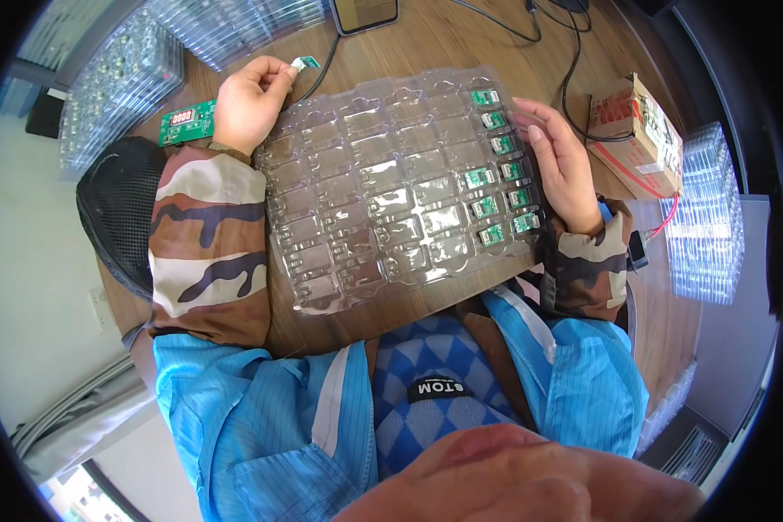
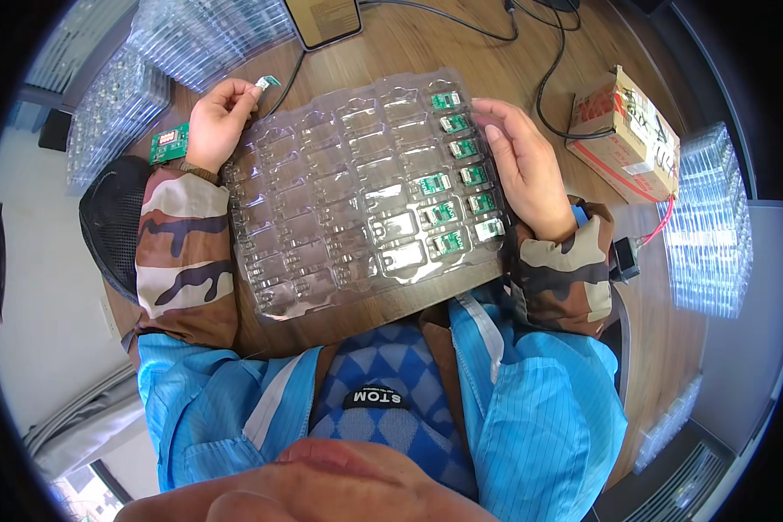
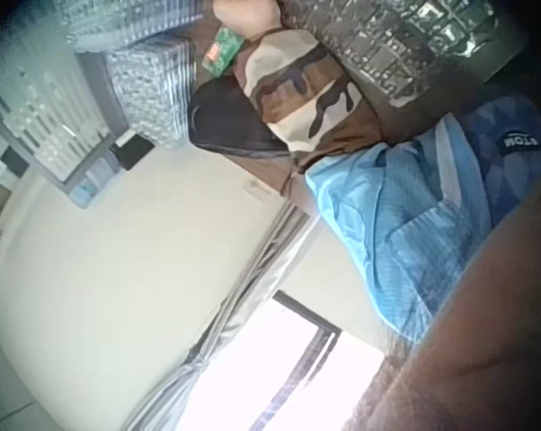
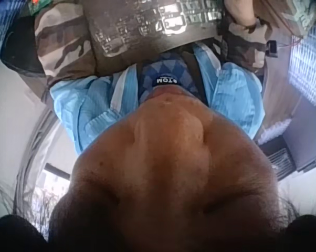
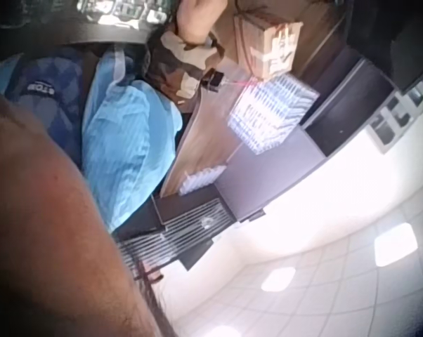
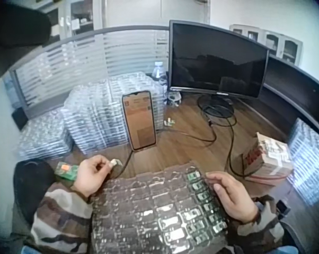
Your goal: Sorting small electronic components and placing them into specialized plastic trays at a workstation.
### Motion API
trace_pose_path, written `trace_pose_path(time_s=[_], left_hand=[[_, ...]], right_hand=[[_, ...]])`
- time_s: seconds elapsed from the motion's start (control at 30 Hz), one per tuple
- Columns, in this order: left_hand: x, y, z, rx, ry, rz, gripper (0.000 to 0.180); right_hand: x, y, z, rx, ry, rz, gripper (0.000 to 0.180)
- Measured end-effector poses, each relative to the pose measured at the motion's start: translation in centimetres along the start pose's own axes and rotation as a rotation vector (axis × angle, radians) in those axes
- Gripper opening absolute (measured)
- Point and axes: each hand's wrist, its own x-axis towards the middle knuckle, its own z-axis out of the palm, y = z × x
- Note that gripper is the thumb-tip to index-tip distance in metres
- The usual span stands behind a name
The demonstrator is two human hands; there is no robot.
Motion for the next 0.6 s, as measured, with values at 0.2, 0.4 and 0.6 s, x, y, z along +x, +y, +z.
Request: trace_pose_path(time_s=[0.2, 0.4, 0.6], left_hand=[[0.1, 0.5, -0.1, -0.065, 0.020, -0.024, 0.017], [0.1, 0.2, -0.1, -0.054, -0.003, -0.014, 0.017], [0.2, -0.2, 0.0, -0.058, -0.012, -0.015, 0.019]], right_hand=[[0.2, -0.1, -0.3, -0.113, -0.049, -0.092, 0.021], [0.4, -0.8, -0.3, -0.195, -0.100, -0.131, 0.018], [0.2, -1.1, -0.1, -0.269, -0.118, -0.118, 0.017]])
